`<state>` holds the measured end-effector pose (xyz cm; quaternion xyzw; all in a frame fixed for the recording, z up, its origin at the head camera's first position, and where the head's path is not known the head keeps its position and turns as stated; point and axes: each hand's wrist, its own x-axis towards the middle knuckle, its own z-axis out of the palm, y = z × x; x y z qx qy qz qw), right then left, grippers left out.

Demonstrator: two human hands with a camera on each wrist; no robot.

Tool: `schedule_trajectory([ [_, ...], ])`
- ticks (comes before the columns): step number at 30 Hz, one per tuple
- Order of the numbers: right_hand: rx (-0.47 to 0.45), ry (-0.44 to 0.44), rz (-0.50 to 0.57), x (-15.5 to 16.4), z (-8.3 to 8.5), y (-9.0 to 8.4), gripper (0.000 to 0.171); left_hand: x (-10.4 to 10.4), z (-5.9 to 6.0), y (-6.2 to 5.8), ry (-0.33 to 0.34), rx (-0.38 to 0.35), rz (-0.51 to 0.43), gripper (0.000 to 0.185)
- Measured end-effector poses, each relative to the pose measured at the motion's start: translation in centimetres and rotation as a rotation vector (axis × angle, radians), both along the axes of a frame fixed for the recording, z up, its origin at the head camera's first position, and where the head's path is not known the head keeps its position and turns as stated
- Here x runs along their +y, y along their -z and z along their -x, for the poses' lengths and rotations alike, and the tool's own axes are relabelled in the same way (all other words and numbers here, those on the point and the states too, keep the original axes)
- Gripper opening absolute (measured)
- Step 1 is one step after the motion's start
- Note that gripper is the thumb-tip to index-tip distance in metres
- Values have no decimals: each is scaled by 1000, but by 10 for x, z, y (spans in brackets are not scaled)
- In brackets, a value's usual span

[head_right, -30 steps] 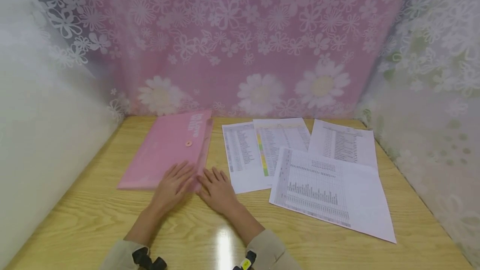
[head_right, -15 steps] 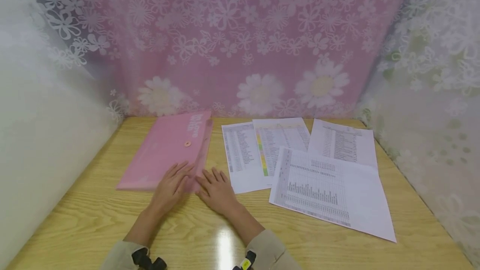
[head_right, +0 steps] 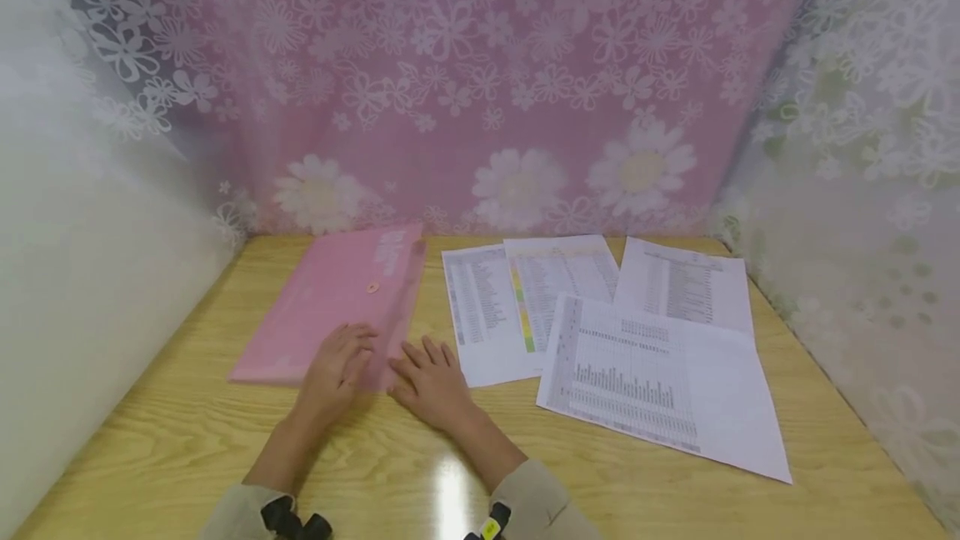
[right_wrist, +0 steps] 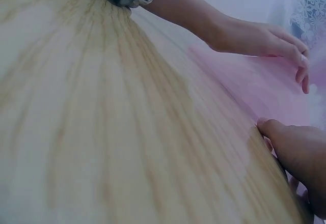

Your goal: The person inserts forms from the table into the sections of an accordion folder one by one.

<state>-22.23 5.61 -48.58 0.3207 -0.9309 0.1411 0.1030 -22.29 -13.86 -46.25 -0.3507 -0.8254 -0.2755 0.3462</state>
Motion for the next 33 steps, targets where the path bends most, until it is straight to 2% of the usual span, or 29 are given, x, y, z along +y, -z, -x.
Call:
schedule_trajectory([
  [6, 35, 0, 24, -5, -1, -4, 48, -10, 0, -19, -6, 86, -93, 37],
  [8, 32, 2, 25, -6, -1, -5, 48, -15, 0, -27, -25, 101, -99, 40],
  [11, 19, 12, 23, -7, -3, -6, 47, -22, -1, -41, -56, 86, -72, 42],
  [14, 5, 14, 27, -6, -3, -7, 46, -27, -1, -55, -89, 2, -3, 36],
  [18, 7, 14, 29, -4, -3, -7, 45, -30, 0, -75, -158, -164, 112, 17],
  [21, 18, 17, 29, -2, -3, -7, 44, -26, 3, -86, -231, -253, 209, 23],
  [24, 21, 17, 33, 0, -2, -6, 44, -20, 7, -91, -300, -309, 293, 31],
  [27, 11, 9, 37, 1, -3, -6, 44, -16, 11, -89, -347, -324, 324, 34],
  [29, 3, 8, 35, 0, -3, -6, 44, -15, 13, -87, -361, -324, 312, 34],
  [33, -5, 14, 28, 1, -4, -6, 45, -14, 17, -83, -358, -322, 223, 34],
])
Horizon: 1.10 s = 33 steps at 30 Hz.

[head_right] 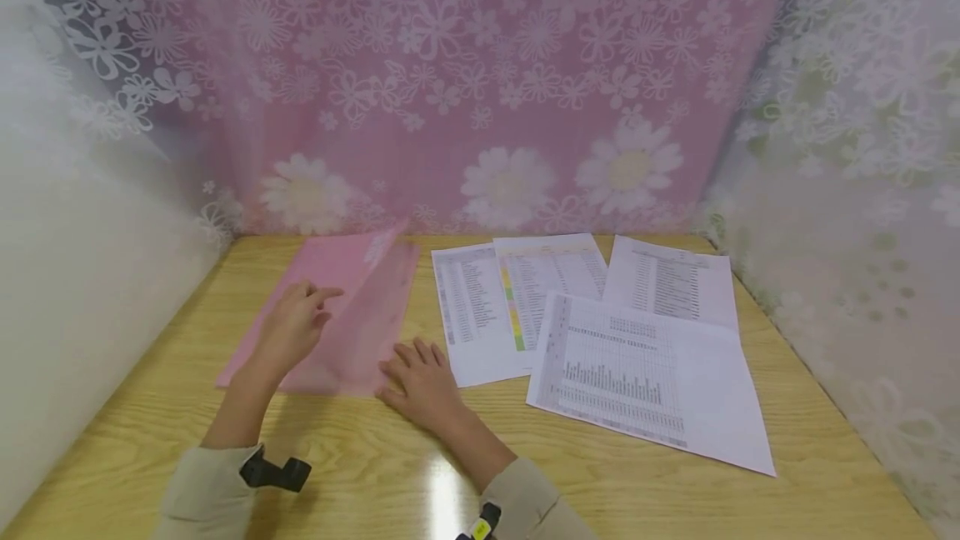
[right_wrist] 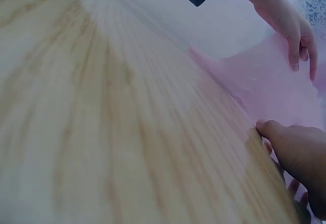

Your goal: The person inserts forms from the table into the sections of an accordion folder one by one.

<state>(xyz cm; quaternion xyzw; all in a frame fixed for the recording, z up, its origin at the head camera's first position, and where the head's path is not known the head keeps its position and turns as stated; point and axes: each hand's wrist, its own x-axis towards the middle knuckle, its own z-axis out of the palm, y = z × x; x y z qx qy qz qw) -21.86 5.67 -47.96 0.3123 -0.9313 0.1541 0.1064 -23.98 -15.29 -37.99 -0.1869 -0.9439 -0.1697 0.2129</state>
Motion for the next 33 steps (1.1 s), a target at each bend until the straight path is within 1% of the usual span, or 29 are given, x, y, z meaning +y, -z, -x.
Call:
schedule_trajectory([
  [6, 0, 19, -27, 0, 2, 1, 46, -2, 1, -2, -9, -51, -119, 40],
  [11, 2, 18, -21, 1, 3, 1, 45, -5, 1, -3, -10, -75, -148, 39],
  [15, 2, 15, -22, 0, 3, 3, 46, -9, -2, -6, -17, -120, -143, 40],
  [17, 3, 17, -24, 0, 2, 4, 45, -11, -3, -8, -23, -151, -156, 39],
  [21, 7, 26, -25, 0, 2, 5, 45, -16, -3, -14, -26, -187, -216, 35],
  [25, -1, 21, -3, 0, 1, 5, 44, -22, -4, -20, -29, -213, -284, 32],
  [27, -10, 16, 19, 0, 1, 4, 44, -25, -4, -22, -37, -216, -312, 32],
  [29, -24, 15, 65, 0, 0, 4, 44, -27, -4, -25, -52, -204, -332, 31],
  [31, -48, 23, 136, 1, 0, 4, 47, -28, -4, -28, -63, -178, -343, 31],
  [33, -89, 42, 242, 0, 0, 3, 53, -29, -4, -32, -70, -161, -361, 31],
])
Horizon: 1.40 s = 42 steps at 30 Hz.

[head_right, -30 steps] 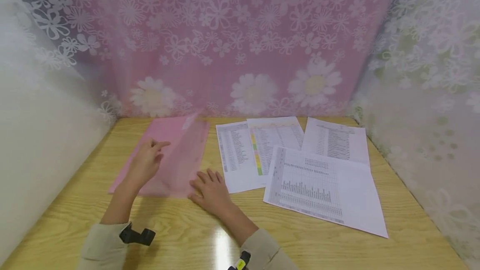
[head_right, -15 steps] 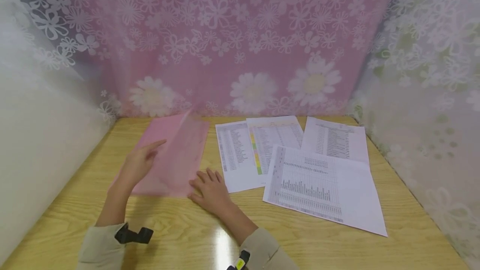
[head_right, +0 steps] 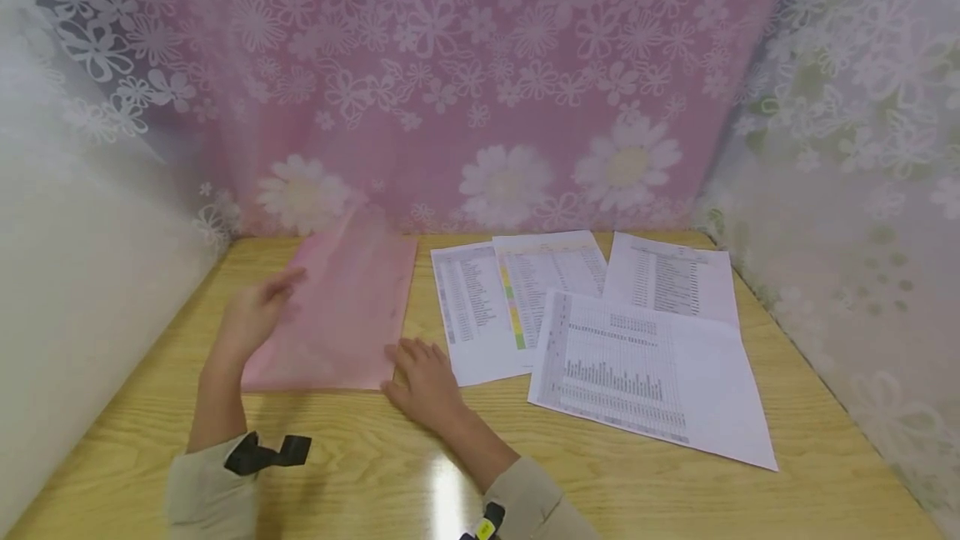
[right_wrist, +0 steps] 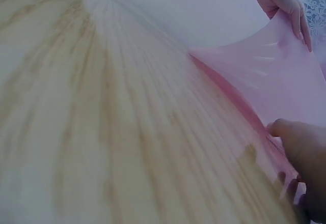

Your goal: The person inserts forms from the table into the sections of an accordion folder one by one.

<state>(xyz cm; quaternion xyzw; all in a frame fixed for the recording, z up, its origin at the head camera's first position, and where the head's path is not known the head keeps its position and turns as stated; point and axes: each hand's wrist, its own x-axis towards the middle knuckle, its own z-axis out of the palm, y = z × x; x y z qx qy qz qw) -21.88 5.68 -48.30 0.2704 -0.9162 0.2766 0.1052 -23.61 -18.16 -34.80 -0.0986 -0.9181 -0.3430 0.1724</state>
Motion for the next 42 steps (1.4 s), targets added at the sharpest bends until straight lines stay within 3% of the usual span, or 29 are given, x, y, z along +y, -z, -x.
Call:
schedule_trajectory([
  [4, -150, 59, 282, -4, -1, -4, 59, -1, -2, -9, -22, -10, -51, 31],
  [8, -276, 86, 556, -7, -4, -12, 52, -3, -4, -17, -33, -40, -107, 32],
  [17, -455, -51, 900, -2, -17, -39, 60, -8, -7, -17, -2, -67, -212, 31],
  [22, -419, -101, 898, -1, -24, -52, 56, -8, -9, -17, 17, -84, -263, 32],
  [42, -414, -133, 907, -4, -22, -54, 53, -6, -9, -21, 5, -109, -297, 31],
])
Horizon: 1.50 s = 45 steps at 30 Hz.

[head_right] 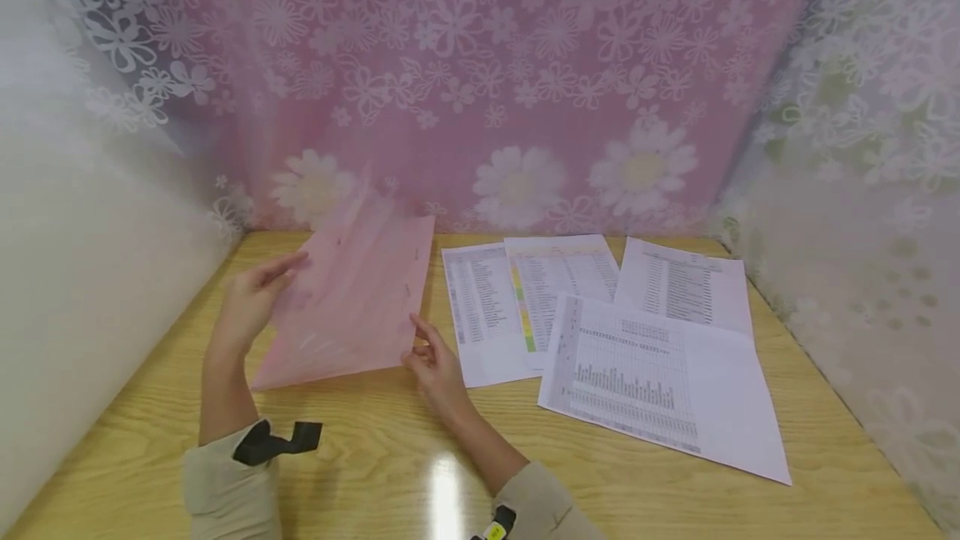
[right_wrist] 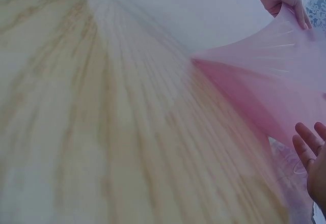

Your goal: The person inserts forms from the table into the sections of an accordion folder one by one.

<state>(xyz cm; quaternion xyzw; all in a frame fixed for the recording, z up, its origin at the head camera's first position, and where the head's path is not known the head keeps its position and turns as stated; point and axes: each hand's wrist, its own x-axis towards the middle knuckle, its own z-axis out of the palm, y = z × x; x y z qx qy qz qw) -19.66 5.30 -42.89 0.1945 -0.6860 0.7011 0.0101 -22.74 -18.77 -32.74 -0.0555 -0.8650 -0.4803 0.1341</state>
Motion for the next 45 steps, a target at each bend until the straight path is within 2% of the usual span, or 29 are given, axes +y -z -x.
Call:
schedule_trajectory([
  [9, 49, 14, 9, 1, 1, 0, 47, 2, 2, 0, 22, 27, 2, 30],
  [15, 91, 44, 14, 0, 1, 1, 44, 0, 2, 1, 16, 11, 8, 31],
  [24, 102, 135, 38, 9, 5, -2, 35, 0, 2, 1, 16, 19, 16, 31],
  [28, 53, 182, 51, 22, 11, -7, 29, 1, 2, 2, 16, 17, 10, 31],
  [33, -12, 190, -34, 52, 19, -15, 26, 2, 2, 2, 10, 14, 2, 30],
  [37, -38, 146, -146, 91, 31, -21, 28, 2, 3, 1, 12, 6, 0, 30],
  [42, -13, 113, -362, 156, 49, -19, 36, 1, 2, 0, 24, 0, -3, 31],
  [45, 10, 133, -517, 193, 51, -24, 39, 0, 2, 1, 31, -3, -7, 32],
])
